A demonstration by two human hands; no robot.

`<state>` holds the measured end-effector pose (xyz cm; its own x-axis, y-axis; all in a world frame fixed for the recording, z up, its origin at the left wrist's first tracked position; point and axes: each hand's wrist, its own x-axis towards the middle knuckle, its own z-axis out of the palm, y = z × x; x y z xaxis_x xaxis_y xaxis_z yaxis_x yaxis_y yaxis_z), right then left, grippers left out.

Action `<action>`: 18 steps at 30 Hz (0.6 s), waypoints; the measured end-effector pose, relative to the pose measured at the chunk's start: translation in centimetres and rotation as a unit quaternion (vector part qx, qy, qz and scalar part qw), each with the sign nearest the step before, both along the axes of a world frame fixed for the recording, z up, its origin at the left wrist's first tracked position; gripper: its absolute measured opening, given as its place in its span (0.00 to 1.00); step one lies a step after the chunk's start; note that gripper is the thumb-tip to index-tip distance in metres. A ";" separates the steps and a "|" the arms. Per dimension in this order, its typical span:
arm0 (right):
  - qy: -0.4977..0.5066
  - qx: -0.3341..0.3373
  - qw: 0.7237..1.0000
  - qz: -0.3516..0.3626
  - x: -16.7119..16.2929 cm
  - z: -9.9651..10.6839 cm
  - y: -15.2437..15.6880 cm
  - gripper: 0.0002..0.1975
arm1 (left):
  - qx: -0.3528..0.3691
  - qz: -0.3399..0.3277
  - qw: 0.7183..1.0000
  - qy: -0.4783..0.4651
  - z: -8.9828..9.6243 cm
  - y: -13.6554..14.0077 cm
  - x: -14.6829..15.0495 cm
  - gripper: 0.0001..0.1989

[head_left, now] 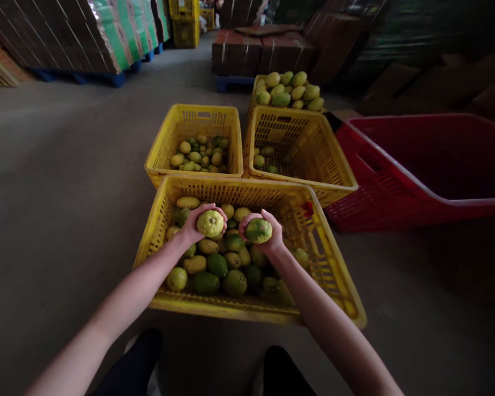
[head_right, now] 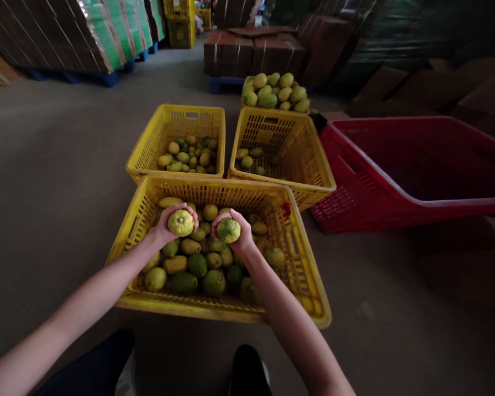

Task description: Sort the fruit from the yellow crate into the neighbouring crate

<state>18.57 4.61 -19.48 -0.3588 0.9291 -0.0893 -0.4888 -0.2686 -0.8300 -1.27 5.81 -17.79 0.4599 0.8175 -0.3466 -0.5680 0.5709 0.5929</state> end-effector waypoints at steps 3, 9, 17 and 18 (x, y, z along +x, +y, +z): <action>0.011 -0.017 1.000 0.002 0.1 -0.1 0.1 0.26 | -0.029 0.000 1.000 0.010 -0.4 0.1 0.3 0.13; 0.086 -0.140 0.986 0.018 -0.1 -0.6 0.7 0.33 | -0.155 0.026 0.987 0.036 -0.8 0.4 1.2 0.17; 0.073 -0.232 0.970 -0.016 -0.2 -0.9 0.9 0.22 | -0.203 0.035 0.978 -0.012 -1.5 0.7 0.6 0.24; 0.060 -0.249 0.967 -0.017 -0.4 -1.1 0.9 0.23 | -0.207 0.032 0.978 -0.018 -1.7 0.8 0.5 0.24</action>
<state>18.21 5.54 -20.53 -0.3638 0.7937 -0.4875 -0.5892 -0.6015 -0.5395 -0.77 6.59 -19.44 0.4305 0.6375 -0.6390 -0.6263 0.7207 0.2971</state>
